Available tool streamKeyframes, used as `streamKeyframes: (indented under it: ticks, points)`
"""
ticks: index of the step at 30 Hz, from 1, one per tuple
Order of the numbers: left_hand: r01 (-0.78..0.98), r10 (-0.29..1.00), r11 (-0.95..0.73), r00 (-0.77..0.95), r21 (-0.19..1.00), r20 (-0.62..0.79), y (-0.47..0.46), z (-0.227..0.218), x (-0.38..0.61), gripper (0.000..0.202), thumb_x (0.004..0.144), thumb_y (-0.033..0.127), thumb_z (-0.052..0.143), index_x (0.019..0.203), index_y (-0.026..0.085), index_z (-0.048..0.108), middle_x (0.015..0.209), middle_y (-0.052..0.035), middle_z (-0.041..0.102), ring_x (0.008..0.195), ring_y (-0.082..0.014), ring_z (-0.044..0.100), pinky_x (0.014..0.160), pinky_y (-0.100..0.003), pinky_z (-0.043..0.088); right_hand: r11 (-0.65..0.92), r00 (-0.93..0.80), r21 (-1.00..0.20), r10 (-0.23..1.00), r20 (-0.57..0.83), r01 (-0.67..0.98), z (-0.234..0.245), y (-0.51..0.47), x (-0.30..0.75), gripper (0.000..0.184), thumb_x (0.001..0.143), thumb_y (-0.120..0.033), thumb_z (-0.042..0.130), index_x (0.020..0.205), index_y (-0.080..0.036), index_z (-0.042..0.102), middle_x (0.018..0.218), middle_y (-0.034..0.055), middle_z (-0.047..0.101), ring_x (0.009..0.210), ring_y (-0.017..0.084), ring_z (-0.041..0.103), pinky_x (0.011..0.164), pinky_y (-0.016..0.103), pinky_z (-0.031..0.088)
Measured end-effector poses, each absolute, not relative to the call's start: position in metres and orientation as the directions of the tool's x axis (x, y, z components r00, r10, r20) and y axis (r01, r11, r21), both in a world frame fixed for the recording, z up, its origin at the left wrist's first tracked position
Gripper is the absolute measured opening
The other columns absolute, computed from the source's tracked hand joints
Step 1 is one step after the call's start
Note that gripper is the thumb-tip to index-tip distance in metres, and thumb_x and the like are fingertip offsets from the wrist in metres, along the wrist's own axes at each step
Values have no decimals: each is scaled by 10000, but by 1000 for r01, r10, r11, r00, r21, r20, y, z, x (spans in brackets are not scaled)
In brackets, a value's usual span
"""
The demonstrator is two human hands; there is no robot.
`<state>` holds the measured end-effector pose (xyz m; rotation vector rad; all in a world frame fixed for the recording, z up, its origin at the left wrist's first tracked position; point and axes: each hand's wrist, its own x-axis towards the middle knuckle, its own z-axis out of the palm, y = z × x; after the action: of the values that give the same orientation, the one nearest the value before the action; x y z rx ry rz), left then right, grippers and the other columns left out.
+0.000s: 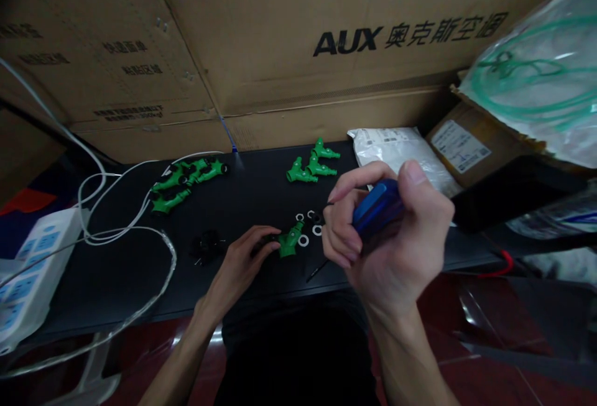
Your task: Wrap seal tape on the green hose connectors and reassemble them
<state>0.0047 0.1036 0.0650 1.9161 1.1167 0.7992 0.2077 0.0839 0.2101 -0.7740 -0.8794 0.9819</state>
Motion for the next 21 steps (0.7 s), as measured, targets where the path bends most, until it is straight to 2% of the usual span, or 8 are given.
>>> streamKeyframes:
  ticks: [4,7,11,16,21]
  points:
    - [462,923,-251,380,851,66,100,66,-12,212,1022,240,651,1230,265,683,1124,-15,710,891,-166,680,876,-300,540,412,321,-838,897,304,-358,216,90,199,533,1084,-491,405,708,-216,663,450,-51,337,325,99,246,265,217,200]
    - [442,931,-191,365,877,19,96,68,-26,204,1012,235,662,1207,275,706,1136,-12,710,849,-154,674,831,-276,533,437,298,-812,893,338,-388,222,103,182,534,1064,-537,462,669,-228,644,450,-48,354,323,102,262,275,226,218]
    - [371,925,-112,377,922,-40,94,68,-31,226,1014,237,654,1224,292,716,1150,-6,728,813,-143,678,798,-263,532,401,205,-795,916,345,-455,224,122,153,537,1009,-651,529,663,-253,630,437,-57,348,321,114,261,284,243,213]
    - [296,917,-88,398,951,-39,95,67,-30,225,1013,196,630,1212,257,715,1078,-8,748,744,-132,676,750,-252,538,326,111,-814,943,312,-481,222,133,130,563,1017,-640,522,621,-246,592,408,-58,343,319,118,225,292,255,183]
    - [290,912,-120,409,949,-10,96,64,-31,218,1017,215,632,1211,266,717,1087,-10,753,809,-155,705,835,-288,564,343,112,-841,939,326,-419,218,132,125,572,1001,-698,492,645,-261,586,430,-50,320,334,129,212,306,268,177]
